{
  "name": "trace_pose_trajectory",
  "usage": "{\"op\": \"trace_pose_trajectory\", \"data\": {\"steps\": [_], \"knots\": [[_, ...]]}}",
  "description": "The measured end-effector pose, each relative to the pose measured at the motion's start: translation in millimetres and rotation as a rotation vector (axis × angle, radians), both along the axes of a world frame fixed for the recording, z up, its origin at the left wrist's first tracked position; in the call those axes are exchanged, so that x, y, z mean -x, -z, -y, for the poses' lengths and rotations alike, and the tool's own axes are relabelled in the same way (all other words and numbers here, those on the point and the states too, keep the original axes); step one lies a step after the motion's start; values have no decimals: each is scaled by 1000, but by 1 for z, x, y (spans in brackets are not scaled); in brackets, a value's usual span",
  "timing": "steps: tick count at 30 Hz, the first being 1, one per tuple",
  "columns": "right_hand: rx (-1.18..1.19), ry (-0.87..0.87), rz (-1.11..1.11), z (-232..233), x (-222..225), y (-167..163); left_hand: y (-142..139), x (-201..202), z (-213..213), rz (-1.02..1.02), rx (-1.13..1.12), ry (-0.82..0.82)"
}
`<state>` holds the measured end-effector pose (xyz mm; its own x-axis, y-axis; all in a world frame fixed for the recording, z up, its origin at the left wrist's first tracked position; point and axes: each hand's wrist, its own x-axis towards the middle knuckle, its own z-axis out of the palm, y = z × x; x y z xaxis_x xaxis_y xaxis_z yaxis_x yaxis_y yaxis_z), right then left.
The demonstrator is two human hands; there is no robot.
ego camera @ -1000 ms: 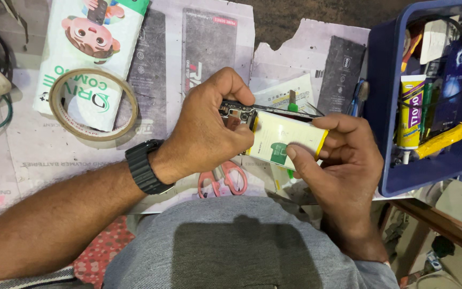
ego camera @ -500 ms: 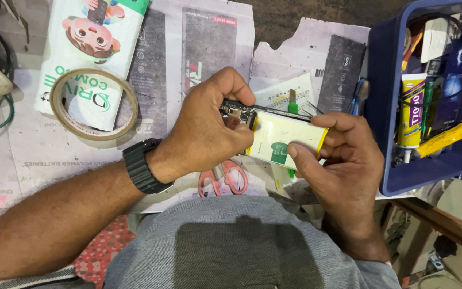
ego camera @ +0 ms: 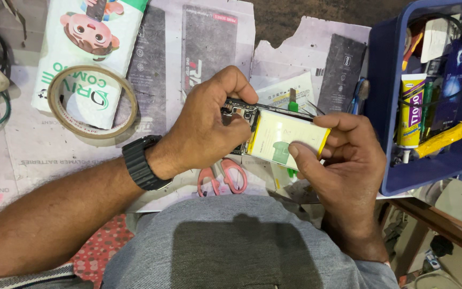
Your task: The person holds a disassembled smartphone and uses a green plastic pry tool to lift and remove the battery from the device's chassis. The battery is fully extracted and set aside on the workbench.
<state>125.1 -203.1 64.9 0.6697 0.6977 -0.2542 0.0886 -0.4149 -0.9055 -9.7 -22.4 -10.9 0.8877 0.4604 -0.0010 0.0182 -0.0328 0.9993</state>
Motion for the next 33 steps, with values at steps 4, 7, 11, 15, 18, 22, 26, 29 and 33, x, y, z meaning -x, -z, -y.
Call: {"op": "trace_pose_trajectory", "data": {"steps": [4, 7, 11, 15, 18, 22, 26, 29, 33], "knots": [[0, -1, 4, 1, -1, 0, -2, -1, 1, -69, 50, -2], [-7, -2, -7, 1, 0, 1, -4, -2, 3, -121, 92, -8], [-15, -5, -16, 2, 0, 2, -7, -4, 2, -131, 123, 4], [-5, -14, 8, 3, 0, 3, -7, -3, 2, -133, 118, 12], [-20, -38, 9, 4, -2, 4, -8, -3, 2, -137, 127, 5], [-19, -47, -26, 4, -2, 4, -10, -3, 3, -153, 146, 10], [28, -16, -32, 4, -1, 2, -12, -3, 3, -153, 160, 1], [58, -11, -25, 4, 0, -1, -13, -4, 3, -164, 166, 0], [63, 33, -111, 5, 1, -3, -14, -4, 3, -170, 172, 10]]}}
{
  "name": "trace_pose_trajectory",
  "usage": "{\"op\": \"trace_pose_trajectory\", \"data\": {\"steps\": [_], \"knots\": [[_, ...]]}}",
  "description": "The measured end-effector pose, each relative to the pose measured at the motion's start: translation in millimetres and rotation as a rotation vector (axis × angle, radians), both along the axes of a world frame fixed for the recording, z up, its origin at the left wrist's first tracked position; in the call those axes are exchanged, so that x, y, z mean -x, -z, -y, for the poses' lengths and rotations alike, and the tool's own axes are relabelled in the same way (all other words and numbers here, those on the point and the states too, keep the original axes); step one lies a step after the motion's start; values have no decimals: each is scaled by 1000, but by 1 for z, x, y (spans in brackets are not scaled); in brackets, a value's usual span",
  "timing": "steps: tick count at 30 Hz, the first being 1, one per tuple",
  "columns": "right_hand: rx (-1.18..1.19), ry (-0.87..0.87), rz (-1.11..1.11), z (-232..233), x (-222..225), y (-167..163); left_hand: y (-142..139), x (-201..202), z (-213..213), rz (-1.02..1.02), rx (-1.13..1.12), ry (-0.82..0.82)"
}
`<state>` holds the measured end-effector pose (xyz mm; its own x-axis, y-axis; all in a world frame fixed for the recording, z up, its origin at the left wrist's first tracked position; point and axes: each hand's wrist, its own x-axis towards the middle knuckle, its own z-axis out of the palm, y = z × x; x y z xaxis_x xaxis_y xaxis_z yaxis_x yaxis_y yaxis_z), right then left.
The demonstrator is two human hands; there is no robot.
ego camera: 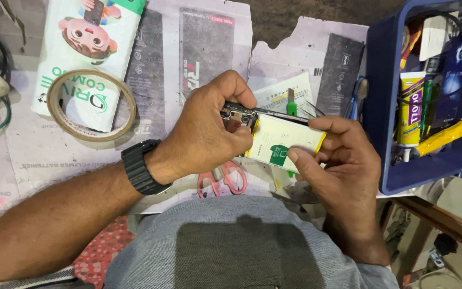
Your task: The person holds a disassembled smartphone and uses a green plastic pry tool to lift and remove the battery from the device's chassis. The battery is fully extracted and set aside on the workbench.
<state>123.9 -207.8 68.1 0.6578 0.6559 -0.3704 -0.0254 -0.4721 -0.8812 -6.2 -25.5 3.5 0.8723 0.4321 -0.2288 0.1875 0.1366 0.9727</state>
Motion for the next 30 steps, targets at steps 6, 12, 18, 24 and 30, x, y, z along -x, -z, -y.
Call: {"op": "trace_pose_trajectory", "data": {"steps": [6, 12, 18, 24, 30], "knots": [[-20, -24, 29, 0, 0, 4, -1, 1, -1, 23, -22, -2], [-34, -39, 49, 2, -2, 5, 2, 0, -2, 24, -36, 11], [1, 5, 20, 1, -1, 4, 8, 2, -3, 117, -96, 13], [17, 50, 7, 2, -3, 6, 12, 2, -5, 151, -107, 19], [-37, 74, -67, 3, -6, 14, 12, 1, -3, 112, -52, 10]]}}
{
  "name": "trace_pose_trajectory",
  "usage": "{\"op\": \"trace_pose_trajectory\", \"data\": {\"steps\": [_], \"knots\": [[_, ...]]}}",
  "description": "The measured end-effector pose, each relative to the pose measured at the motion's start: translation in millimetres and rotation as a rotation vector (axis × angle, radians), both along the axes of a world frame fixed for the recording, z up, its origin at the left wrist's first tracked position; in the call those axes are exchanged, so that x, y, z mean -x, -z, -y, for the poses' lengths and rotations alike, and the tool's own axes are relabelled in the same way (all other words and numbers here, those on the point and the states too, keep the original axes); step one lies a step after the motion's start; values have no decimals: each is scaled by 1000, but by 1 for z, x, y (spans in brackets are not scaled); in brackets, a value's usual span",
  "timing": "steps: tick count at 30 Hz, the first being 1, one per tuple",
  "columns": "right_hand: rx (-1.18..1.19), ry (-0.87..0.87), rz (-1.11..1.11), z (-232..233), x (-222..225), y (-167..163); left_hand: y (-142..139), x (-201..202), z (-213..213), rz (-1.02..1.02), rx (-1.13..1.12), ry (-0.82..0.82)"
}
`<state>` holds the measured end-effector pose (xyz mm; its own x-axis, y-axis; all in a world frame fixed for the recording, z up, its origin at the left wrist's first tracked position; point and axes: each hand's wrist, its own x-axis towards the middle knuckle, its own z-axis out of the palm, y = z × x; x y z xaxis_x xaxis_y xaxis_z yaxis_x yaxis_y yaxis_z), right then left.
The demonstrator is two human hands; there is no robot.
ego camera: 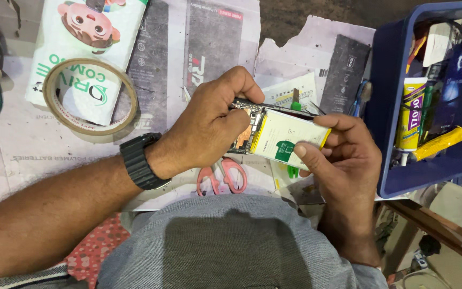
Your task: The person holds a disassembled smartphone and uses a green plastic pry tool to lift and remove the battery from the device's chassis. The battery is fully extracted and set aside on the workbench.
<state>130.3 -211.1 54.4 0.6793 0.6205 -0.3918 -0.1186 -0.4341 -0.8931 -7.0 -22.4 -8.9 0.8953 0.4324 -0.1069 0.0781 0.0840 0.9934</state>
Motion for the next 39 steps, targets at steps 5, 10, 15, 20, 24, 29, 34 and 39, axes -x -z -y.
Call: {"op": "trace_pose_trajectory", "data": {"steps": [5, 10, 15, 20, 24, 29, 34, 39], "knots": [[-37, 13, -16, 5, 0, 3, 2, -1, 0, 21, 0, -7], [-113, -2, -47, 8, -3, 8, 3, -2, 1, 17, 16, -5], [-145, -19, -53, 9, -5, 10, 3, -1, 1, 9, 20, 0], [-126, -13, -60, 9, -6, 10, 2, -2, 0, -11, 31, 7], [-180, 33, -123, 9, -7, 9, 1, -1, 0, 12, 14, 5], [-193, 21, -115, 12, -7, 9, 1, -1, 0, 22, 0, 19], [-132, 13, -78, 14, -6, 9, 0, -2, 1, 5, 7, 25], [-140, -2, -72, 15, -6, 12, -1, -2, 0, 15, -1, 22]]}}
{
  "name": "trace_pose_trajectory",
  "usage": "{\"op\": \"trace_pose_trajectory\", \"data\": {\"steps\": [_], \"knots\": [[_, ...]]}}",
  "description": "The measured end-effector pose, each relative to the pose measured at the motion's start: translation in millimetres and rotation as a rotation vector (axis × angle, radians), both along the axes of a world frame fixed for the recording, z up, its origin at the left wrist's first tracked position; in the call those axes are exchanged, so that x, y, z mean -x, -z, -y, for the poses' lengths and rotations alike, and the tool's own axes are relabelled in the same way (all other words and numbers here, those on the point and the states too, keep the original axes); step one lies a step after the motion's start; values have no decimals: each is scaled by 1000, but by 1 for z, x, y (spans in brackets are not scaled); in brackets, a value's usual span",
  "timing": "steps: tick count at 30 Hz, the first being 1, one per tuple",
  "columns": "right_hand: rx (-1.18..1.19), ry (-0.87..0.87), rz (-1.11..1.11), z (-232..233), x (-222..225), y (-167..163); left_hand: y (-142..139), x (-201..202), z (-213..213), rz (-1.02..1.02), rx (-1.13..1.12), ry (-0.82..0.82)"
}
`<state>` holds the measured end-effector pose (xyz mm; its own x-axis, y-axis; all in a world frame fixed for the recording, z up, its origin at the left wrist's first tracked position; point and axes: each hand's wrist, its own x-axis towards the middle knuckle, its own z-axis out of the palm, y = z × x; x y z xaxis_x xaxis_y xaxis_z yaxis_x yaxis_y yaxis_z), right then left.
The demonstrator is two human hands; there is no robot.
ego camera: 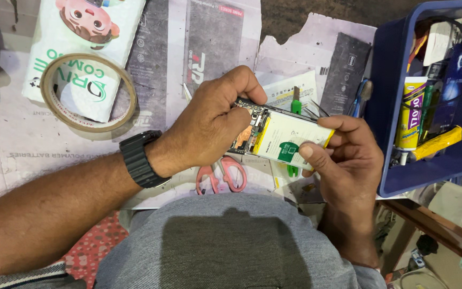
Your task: The person holds a disassembled smartphone and uses a green plastic pry tool to lift and remove the battery from the device's chassis. The battery is fully extracted and set aside on the workbench.
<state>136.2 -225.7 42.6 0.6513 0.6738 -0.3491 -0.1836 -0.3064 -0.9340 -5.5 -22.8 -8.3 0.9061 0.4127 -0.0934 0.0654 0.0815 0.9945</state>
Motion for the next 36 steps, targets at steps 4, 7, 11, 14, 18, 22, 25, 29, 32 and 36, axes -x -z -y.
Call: {"op": "trace_pose_trajectory", "data": {"steps": [4, 7, 11, 14, 18, 22, 25, 29, 32, 36], "knots": [[-33, -23, -8, 1, -1, 1, 1, 0, 0, 7, -8, 6], [-53, -38, -4, 1, -2, 1, 1, 0, 0, 6, -11, 8], [-82, -37, 6, 1, -2, 3, 2, 0, 0, 31, -27, 4], [-60, -29, 4, 2, -1, 3, 2, 1, 0, 2, -9, 6], [-72, -35, 4, 2, -1, 4, 2, 1, 0, 21, -23, 3], [-61, -41, 13, 1, -2, 5, 2, 1, 0, 10, -23, 1], [-60, -32, 6, 2, -1, 4, 2, 1, 0, 8, -28, -3], [-34, -33, 10, 1, 0, 3, 0, 1, 0, -5, -32, -5], [-24, -33, 13, 1, 0, 3, -1, 1, 0, -10, -17, -3], [-36, -28, -2, 1, 0, 3, -3, 1, 0, -17, -63, -2]]}}
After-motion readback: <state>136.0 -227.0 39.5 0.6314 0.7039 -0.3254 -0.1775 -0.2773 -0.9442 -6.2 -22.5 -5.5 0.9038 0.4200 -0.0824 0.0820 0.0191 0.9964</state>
